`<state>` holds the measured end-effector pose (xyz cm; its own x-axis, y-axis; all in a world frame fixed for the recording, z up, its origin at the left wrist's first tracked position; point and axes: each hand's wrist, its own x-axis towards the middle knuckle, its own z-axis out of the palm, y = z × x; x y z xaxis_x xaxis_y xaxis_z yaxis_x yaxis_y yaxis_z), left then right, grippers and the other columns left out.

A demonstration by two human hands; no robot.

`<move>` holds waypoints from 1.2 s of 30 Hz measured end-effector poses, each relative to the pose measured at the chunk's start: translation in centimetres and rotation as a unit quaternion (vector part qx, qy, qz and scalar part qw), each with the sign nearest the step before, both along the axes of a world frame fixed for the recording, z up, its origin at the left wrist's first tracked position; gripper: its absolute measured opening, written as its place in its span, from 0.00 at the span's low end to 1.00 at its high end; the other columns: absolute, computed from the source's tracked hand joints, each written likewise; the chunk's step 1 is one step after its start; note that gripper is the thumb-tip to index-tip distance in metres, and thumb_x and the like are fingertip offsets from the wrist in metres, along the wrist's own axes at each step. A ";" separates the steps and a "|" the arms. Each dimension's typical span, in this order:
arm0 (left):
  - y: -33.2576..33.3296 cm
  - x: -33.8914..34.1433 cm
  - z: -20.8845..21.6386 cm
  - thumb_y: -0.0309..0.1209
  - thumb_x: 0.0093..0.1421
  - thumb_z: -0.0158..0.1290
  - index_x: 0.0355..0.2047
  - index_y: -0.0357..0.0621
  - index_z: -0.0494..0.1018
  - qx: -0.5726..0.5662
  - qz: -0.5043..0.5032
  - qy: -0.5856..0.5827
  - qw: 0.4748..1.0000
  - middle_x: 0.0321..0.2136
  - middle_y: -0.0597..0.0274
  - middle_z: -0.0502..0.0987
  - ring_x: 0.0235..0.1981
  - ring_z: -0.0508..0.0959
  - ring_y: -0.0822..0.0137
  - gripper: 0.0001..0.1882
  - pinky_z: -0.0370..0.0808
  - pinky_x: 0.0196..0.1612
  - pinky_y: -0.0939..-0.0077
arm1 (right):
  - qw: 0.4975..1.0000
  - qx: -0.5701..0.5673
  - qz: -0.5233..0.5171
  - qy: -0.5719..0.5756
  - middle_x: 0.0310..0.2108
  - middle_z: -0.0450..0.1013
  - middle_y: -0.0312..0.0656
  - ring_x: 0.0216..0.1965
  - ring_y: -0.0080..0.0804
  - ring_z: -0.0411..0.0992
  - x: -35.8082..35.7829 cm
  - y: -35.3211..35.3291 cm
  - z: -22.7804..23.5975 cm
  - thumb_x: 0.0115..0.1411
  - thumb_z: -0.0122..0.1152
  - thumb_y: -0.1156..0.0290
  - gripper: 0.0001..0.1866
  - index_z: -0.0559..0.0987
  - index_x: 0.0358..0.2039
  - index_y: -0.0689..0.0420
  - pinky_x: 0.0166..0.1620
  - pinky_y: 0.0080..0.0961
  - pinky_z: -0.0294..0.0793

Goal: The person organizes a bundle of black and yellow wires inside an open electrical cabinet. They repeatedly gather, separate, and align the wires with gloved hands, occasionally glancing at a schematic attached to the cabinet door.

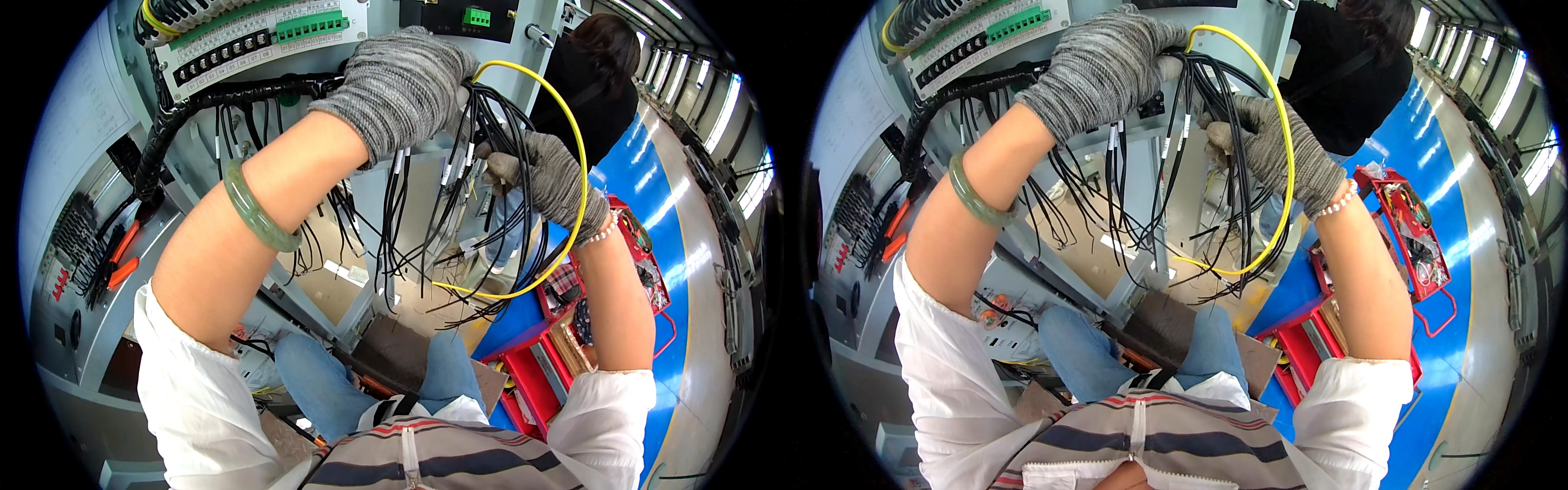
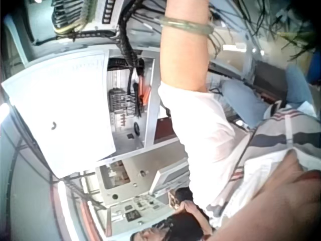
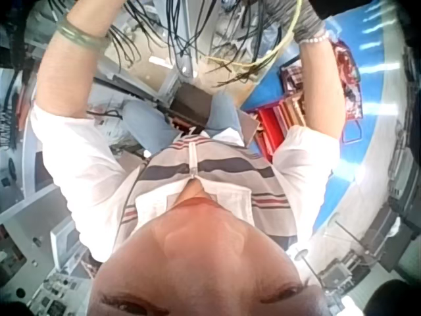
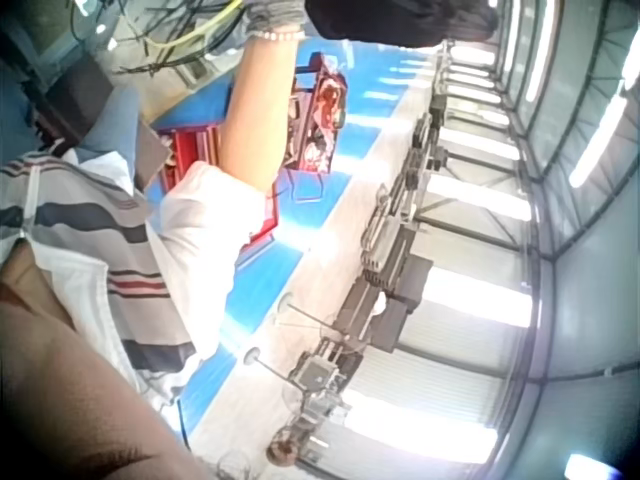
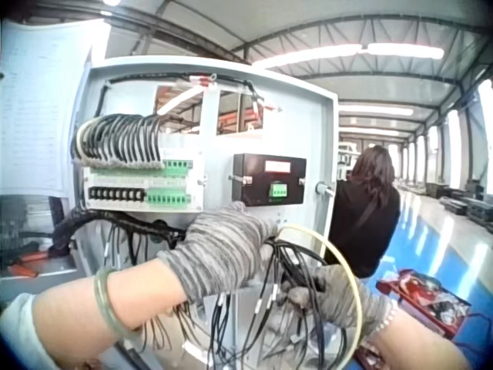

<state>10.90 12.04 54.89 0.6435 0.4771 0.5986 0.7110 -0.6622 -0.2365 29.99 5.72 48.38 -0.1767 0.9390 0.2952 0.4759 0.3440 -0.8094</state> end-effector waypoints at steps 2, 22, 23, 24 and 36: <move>0.5 -0.2 0.0 0.38 0.54 0.51 0.37 0.48 0.77 -0.008 -0.029 -0.003 1.000 0.30 0.53 0.78 0.37 0.77 0.55 0.13 0.74 0.41 0.58 | 1.000 -0.010 -0.011 0.005 0.23 0.74 0.38 0.27 0.21 0.74 -0.1 -0.4 0.2 0.56 0.62 0.63 0.16 0.77 0.37 0.64 0.32 0.18 0.75; 0.3 -0.3 -0.1 0.39 0.57 0.51 0.39 0.48 0.75 -0.006 -0.033 0.000 0.999 0.28 0.55 0.77 0.34 0.78 0.57 0.13 0.74 0.38 0.61 | 0.994 -0.099 0.008 0.033 0.30 0.77 0.37 0.28 0.17 0.75 -0.1 0.1 0.2 0.54 0.57 0.62 0.19 0.75 0.41 0.62 0.19 0.11 0.69; 0.3 -0.5 -0.2 0.39 0.57 0.51 0.39 0.48 0.75 -0.007 -0.038 -0.006 0.999 0.29 0.55 0.77 0.35 0.78 0.57 0.14 0.74 0.38 0.61 | 0.995 -0.094 0.009 0.013 0.29 0.76 0.36 0.27 0.17 0.74 -0.3 -0.1 0.4 0.54 0.57 0.61 0.19 0.75 0.41 0.61 0.18 0.12 0.67; 0.2 -0.8 -0.2 0.39 0.57 0.51 0.41 0.49 0.75 -0.002 -0.019 0.003 1.000 0.30 0.55 0.78 0.36 0.78 0.58 0.14 0.74 0.40 0.62 | 0.995 -0.095 0.008 -0.002 0.28 0.76 0.36 0.26 0.17 0.74 -0.6 -0.1 0.8 0.54 0.57 0.61 0.18 0.76 0.40 0.61 0.18 0.12 0.67; -1.6 0.0 0.9 0.37 0.55 0.50 0.42 0.49 0.75 -0.087 -0.024 -0.004 0.996 0.29 0.53 0.78 0.33 0.78 0.53 0.15 0.73 0.38 0.61 | 0.995 -0.095 0.032 0.025 0.25 0.73 0.38 0.26 0.21 0.73 0.9 0.8 0.2 0.56 0.57 0.68 0.12 0.76 0.38 0.62 0.30 0.17 0.74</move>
